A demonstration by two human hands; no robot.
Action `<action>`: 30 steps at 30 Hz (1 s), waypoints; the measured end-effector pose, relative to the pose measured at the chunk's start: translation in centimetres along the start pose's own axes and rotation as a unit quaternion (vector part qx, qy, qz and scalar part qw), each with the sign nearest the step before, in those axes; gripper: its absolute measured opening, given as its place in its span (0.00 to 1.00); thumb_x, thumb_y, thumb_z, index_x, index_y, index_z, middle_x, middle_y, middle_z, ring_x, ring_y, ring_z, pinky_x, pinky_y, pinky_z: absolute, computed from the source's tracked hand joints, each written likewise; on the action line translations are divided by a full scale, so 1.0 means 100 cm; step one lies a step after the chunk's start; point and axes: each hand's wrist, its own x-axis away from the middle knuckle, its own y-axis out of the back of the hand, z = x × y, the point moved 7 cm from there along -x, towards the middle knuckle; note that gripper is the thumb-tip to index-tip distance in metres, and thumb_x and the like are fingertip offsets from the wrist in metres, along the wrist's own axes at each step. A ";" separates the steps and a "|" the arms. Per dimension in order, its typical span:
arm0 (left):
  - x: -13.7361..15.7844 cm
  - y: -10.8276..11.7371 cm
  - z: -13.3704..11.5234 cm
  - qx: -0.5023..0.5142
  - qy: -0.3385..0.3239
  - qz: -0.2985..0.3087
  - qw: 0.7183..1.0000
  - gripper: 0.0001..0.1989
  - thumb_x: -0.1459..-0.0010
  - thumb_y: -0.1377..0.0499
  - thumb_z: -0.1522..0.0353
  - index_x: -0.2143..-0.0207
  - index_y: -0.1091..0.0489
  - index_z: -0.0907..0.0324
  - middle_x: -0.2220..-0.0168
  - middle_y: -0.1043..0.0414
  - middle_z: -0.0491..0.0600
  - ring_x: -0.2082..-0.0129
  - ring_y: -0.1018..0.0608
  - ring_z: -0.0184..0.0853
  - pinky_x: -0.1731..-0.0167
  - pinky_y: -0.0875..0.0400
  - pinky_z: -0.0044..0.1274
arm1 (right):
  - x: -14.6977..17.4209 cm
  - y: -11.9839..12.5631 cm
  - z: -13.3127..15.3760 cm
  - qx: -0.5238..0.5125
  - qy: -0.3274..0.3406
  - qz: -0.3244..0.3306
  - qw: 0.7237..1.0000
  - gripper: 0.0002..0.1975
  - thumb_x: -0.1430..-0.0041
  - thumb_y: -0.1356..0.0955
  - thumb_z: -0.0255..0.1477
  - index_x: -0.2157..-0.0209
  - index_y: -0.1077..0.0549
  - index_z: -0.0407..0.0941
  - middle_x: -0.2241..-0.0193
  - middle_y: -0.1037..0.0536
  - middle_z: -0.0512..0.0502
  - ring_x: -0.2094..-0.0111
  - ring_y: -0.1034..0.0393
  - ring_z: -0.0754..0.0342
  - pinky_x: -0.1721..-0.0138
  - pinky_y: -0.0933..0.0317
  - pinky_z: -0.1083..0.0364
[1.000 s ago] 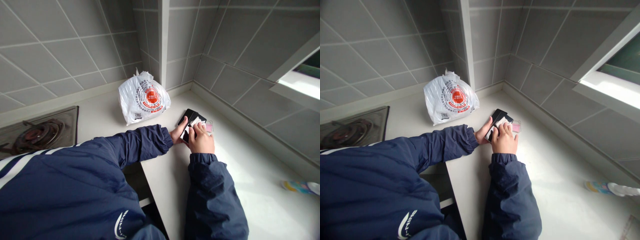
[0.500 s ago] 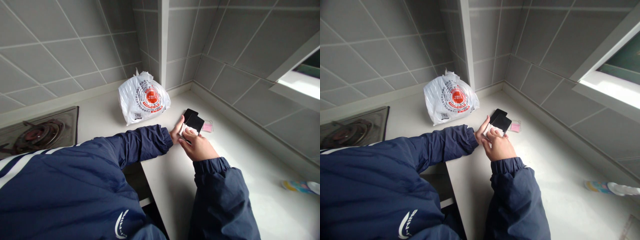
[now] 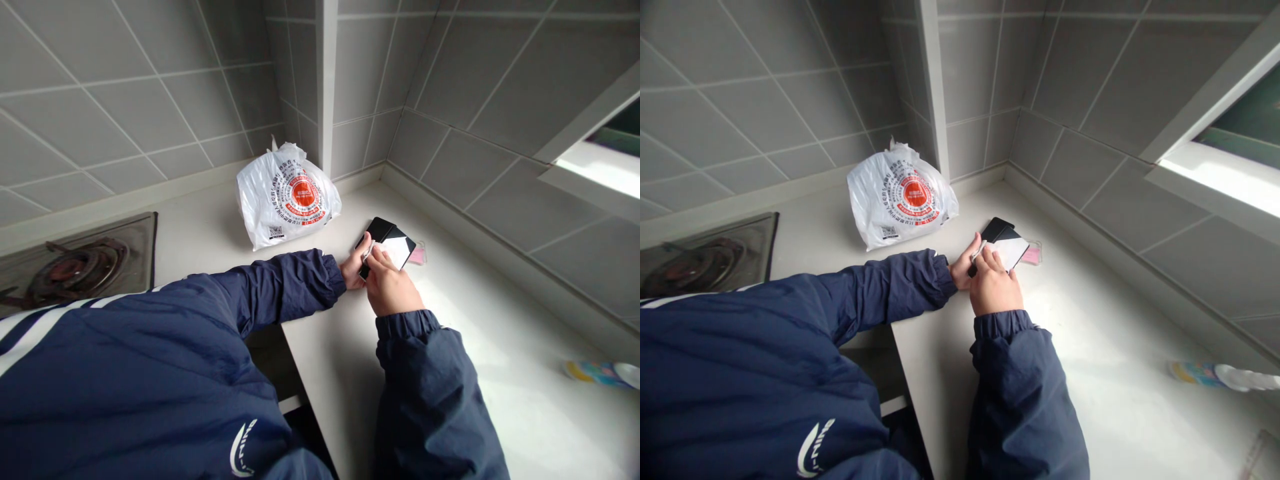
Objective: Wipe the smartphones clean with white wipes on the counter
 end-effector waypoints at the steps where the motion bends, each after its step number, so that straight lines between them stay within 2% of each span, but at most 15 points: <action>1: -0.001 0.002 0.001 -0.009 0.004 -0.010 1.000 0.42 0.38 0.58 0.37 0.56 0.25 0.64 0.66 0.24 0.52 0.67 0.21 0.34 0.64 0.27 0.23 | -0.001 0.001 -0.001 -0.004 -0.024 -0.016 1.000 0.26 0.36 0.43 0.25 0.38 0.32 0.47 0.31 0.38 0.42 0.31 0.43 0.44 0.37 0.38 0.38; 5: -0.002 -0.003 -0.002 -0.052 -0.027 -0.016 0.998 0.42 0.34 0.63 0.40 0.40 0.30 0.60 0.54 0.22 0.55 0.55 0.19 0.38 0.55 0.27 0.26 | -0.003 0.003 -0.005 -0.025 -0.095 -0.083 0.992 0.28 0.37 0.44 0.27 0.37 0.32 0.50 0.30 0.40 0.46 0.30 0.45 0.45 0.32 0.52 0.30; 9: -0.003 -0.017 0.000 -0.044 -0.043 0.038 0.997 0.41 0.31 0.67 0.44 0.36 0.33 0.60 0.50 0.22 0.57 0.49 0.21 0.39 0.47 0.28 0.29 | -0.005 0.001 -0.016 -0.052 -0.130 -0.112 0.984 0.31 0.36 0.44 0.28 0.33 0.38 0.46 0.29 0.44 0.43 0.28 0.48 0.45 0.31 0.56 0.28; 13: -0.004 -0.019 0.002 -0.039 -0.043 0.067 0.996 0.38 0.30 0.62 0.45 0.36 0.33 0.60 0.50 0.22 0.58 0.53 0.18 0.39 0.50 0.26 0.29 | -0.005 0.002 -0.031 -0.069 -0.161 -0.112 0.978 0.32 0.35 0.46 0.29 0.30 0.42 0.43 0.28 0.47 0.41 0.27 0.52 0.43 0.32 0.55 0.27; 16: -0.004 -0.009 0.008 -0.077 0.018 0.053 0.995 0.38 0.33 0.58 0.43 0.37 0.32 0.60 0.55 0.20 0.58 0.60 0.17 0.41 0.56 0.23 0.32 | -0.003 0.005 -0.044 -0.096 -0.194 -0.114 0.970 0.31 0.33 0.46 0.32 0.30 0.42 0.43 0.28 0.48 0.39 0.27 0.53 0.41 0.34 0.54 0.25; 19: -0.002 -0.001 0.013 -0.149 0.081 0.061 0.984 0.39 0.33 0.60 0.43 0.39 0.31 0.62 0.63 0.20 0.58 0.68 0.17 0.42 0.65 0.21 0.34 | -0.001 0.007 -0.055 -0.126 -0.227 -0.111 0.959 0.31 0.32 0.46 0.36 0.30 0.42 0.42 0.27 0.49 0.36 0.27 0.54 0.38 0.34 0.53 0.25; 21: -0.002 0.001 0.014 -0.180 0.097 0.079 0.976 0.39 0.32 0.61 0.45 0.39 0.31 0.63 0.64 0.20 0.59 0.69 0.17 0.43 0.69 0.22 0.34 | -0.001 0.008 -0.059 -0.138 -0.232 -0.110 0.956 0.31 0.31 0.46 0.37 0.30 0.43 0.42 0.27 0.50 0.36 0.27 0.55 0.39 0.33 0.52 0.27; 25: -0.002 0.000 0.011 -0.170 0.078 0.087 0.978 0.37 0.31 0.61 0.48 0.38 0.33 0.64 0.62 0.20 0.60 0.69 0.17 0.45 0.71 0.22 0.35 | -0.001 0.008 -0.063 -0.142 -0.241 -0.108 0.954 0.32 0.31 0.45 0.37 0.30 0.43 0.40 0.27 0.49 0.34 0.27 0.55 0.41 0.31 0.50 0.34; 27: -0.003 0.000 0.010 -0.155 0.071 0.068 0.983 0.35 0.30 0.61 0.49 0.38 0.33 0.65 0.63 0.20 0.59 0.69 0.17 0.45 0.69 0.22 0.35 | -0.002 0.006 -0.062 -0.131 -0.244 -0.105 0.955 0.32 0.32 0.44 0.37 0.31 0.42 0.37 0.28 0.48 0.30 0.27 0.52 0.40 0.31 0.48 0.36; 30: -0.004 0.003 0.007 -0.143 0.047 0.023 0.988 0.33 0.29 0.59 0.51 0.39 0.31 0.65 0.63 0.20 0.58 0.68 0.17 0.42 0.64 0.23 0.33 | -0.005 0.002 -0.053 -0.093 -0.214 -0.101 0.967 0.31 0.32 0.43 0.37 0.34 0.38 0.34 0.30 0.44 0.27 0.28 0.49 0.38 0.33 0.46 0.37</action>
